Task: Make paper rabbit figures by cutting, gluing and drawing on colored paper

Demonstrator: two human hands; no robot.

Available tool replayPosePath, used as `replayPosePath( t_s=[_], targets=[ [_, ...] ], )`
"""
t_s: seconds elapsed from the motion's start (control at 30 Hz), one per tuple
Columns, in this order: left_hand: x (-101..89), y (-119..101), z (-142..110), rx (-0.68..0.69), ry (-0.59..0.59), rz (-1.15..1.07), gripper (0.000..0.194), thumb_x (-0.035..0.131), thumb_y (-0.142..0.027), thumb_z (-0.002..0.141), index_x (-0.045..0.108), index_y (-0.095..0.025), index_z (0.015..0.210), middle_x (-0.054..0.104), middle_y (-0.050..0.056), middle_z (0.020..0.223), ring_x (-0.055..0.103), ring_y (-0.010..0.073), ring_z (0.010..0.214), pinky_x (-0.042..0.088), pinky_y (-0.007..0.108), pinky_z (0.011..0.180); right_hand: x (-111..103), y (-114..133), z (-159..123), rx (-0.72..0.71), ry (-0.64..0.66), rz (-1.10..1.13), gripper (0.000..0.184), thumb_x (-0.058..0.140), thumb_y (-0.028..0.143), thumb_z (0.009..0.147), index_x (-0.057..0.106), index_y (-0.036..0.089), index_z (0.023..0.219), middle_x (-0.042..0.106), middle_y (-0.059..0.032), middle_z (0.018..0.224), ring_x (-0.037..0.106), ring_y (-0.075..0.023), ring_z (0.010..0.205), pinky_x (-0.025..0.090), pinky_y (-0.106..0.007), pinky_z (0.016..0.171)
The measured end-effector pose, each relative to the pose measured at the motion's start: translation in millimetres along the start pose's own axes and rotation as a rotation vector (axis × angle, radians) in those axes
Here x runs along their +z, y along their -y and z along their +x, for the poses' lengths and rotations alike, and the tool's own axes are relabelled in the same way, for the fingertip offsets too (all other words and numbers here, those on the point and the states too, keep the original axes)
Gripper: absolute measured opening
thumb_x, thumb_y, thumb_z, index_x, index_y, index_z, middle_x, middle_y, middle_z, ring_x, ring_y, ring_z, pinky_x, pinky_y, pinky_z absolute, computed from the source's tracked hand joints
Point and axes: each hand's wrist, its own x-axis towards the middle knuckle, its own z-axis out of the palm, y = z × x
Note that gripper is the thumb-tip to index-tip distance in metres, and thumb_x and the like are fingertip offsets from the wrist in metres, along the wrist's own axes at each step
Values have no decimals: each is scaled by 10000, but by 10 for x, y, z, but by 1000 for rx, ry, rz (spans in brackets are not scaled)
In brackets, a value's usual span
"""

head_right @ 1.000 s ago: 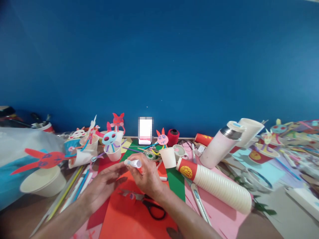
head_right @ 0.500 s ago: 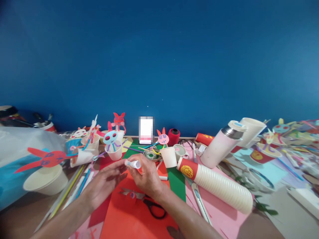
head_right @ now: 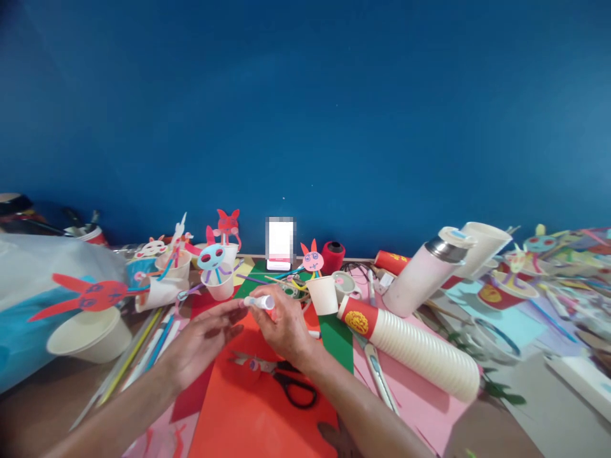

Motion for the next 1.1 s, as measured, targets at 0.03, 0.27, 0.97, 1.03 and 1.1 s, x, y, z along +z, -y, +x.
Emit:
replayPosePath(
  t_s=[0.03,0.27,0.97,1.03,1.1],
  targets=[
    [-2,-7,2,6,-2,-6,288,547,-46,642,693,-124,878,658,98,996,519,203,1019,427,286,805,2,7,-1,-2,10,5,119,511,213,826,543,195,939,617,-55,924,579,-168,855,442,-294,774],
    [7,1,1,-3,81,2,357,531,-24,641,676,-137,947,652,87,1027,537,180,992,421,272,810,25,84,-16,-8,12,29,134,520,201,822,536,202,955,614,-52,938,574,-166,873,434,-287,785],
    [22,-51,0,3,-58,40,220,550,-97,702,670,-161,874,642,83,1009,526,242,1047,466,315,739,8,-69,88,563,-272,861,165,627,310,756,571,190,855,537,44,624,503,-79,520,440,-205,515],
    [56,-26,-44,34,-19,125,263,565,-141,723,649,-178,970,615,84,1106,496,243,1101,444,322,809,63,-70,72,624,-300,1030,161,649,301,737,574,186,821,480,70,550,436,-56,453,399,-177,453],
    [106,6,-100,91,27,214,332,598,-189,729,612,-202,1060,578,70,1185,471,228,1137,402,303,885,132,-31,40,665,-274,1168,167,660,290,725,576,180,819,499,65,550,457,-57,465,407,-173,463]
  ],
)
